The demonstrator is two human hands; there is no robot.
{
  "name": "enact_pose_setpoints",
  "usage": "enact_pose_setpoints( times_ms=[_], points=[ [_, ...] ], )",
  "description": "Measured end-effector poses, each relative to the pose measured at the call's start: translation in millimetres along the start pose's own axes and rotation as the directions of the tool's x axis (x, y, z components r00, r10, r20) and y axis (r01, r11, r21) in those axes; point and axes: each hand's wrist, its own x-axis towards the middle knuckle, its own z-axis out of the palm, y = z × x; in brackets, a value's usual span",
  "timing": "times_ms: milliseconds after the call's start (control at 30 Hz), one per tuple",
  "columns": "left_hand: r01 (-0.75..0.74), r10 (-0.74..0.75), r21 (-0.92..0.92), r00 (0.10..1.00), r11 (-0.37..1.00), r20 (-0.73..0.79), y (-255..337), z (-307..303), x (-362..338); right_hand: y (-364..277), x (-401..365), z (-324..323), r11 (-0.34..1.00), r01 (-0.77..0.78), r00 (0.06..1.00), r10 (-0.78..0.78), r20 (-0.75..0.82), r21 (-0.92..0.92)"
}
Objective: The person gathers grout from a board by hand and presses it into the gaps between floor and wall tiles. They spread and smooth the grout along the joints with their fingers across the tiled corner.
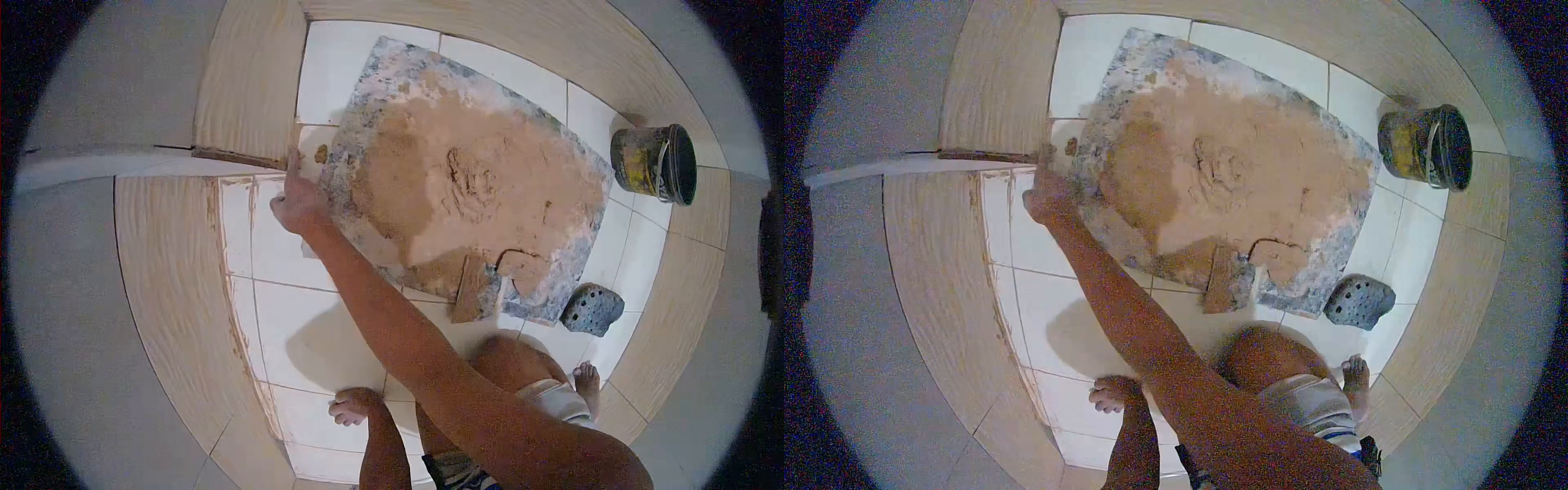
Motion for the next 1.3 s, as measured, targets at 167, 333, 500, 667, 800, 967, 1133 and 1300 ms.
enact_pose_setpoints(
  times_ms=[167,333,500,667,800,967,1133,1300],
  points=[
    [0.127,-0.134,-0.114,0.989,0.985,-0.058,3,6,1,9,-6,-1,0.999,-0.036,0.993,0.04,0.109,-0.038],
    [0.009,-0.009,0.045,1.0,0.999,-0.01,-5,13,5,38,-19,19,0.993,0.121,0.931,-0.109,-0.348,0.014],
    [-0.083,0.087,0.139,0.996,0.987,-0.027,-3,3,2,43,-3,21,0.704,-0.02,0.964,0.201,-0.173,0.71],
    [0.089,-0.089,-0.001,0.996,0.996,-0.031,-9,24,11,22,-3,32,0.717,-0.034,0.979,0.165,-0.122,0.697],
    [0.124,-0.124,-0.046,0.992,0.991,-0.001,7,-7,-2,9,-11,28,0.783,-0.051,0.991,0.118,-0.069,0.62],
    [0.093,-0.093,-0.001,0.995,0.996,0.045,7,-9,0,2,-15,30,0.838,-0.063,0.996,0.091,-0.026,0.541],
    [0.008,-0.007,0.092,1.0,0.996,-0.018,1,1,-1,18,-4,57,0.961,0.119,0.963,-0.051,-0.264,0.249],
    [0.106,-0.107,-0.043,0.994,0.994,-0.025,0,6,3,9,1,51,0.906,0.212,0.976,-0.174,-0.134,0.367]
  ],
)
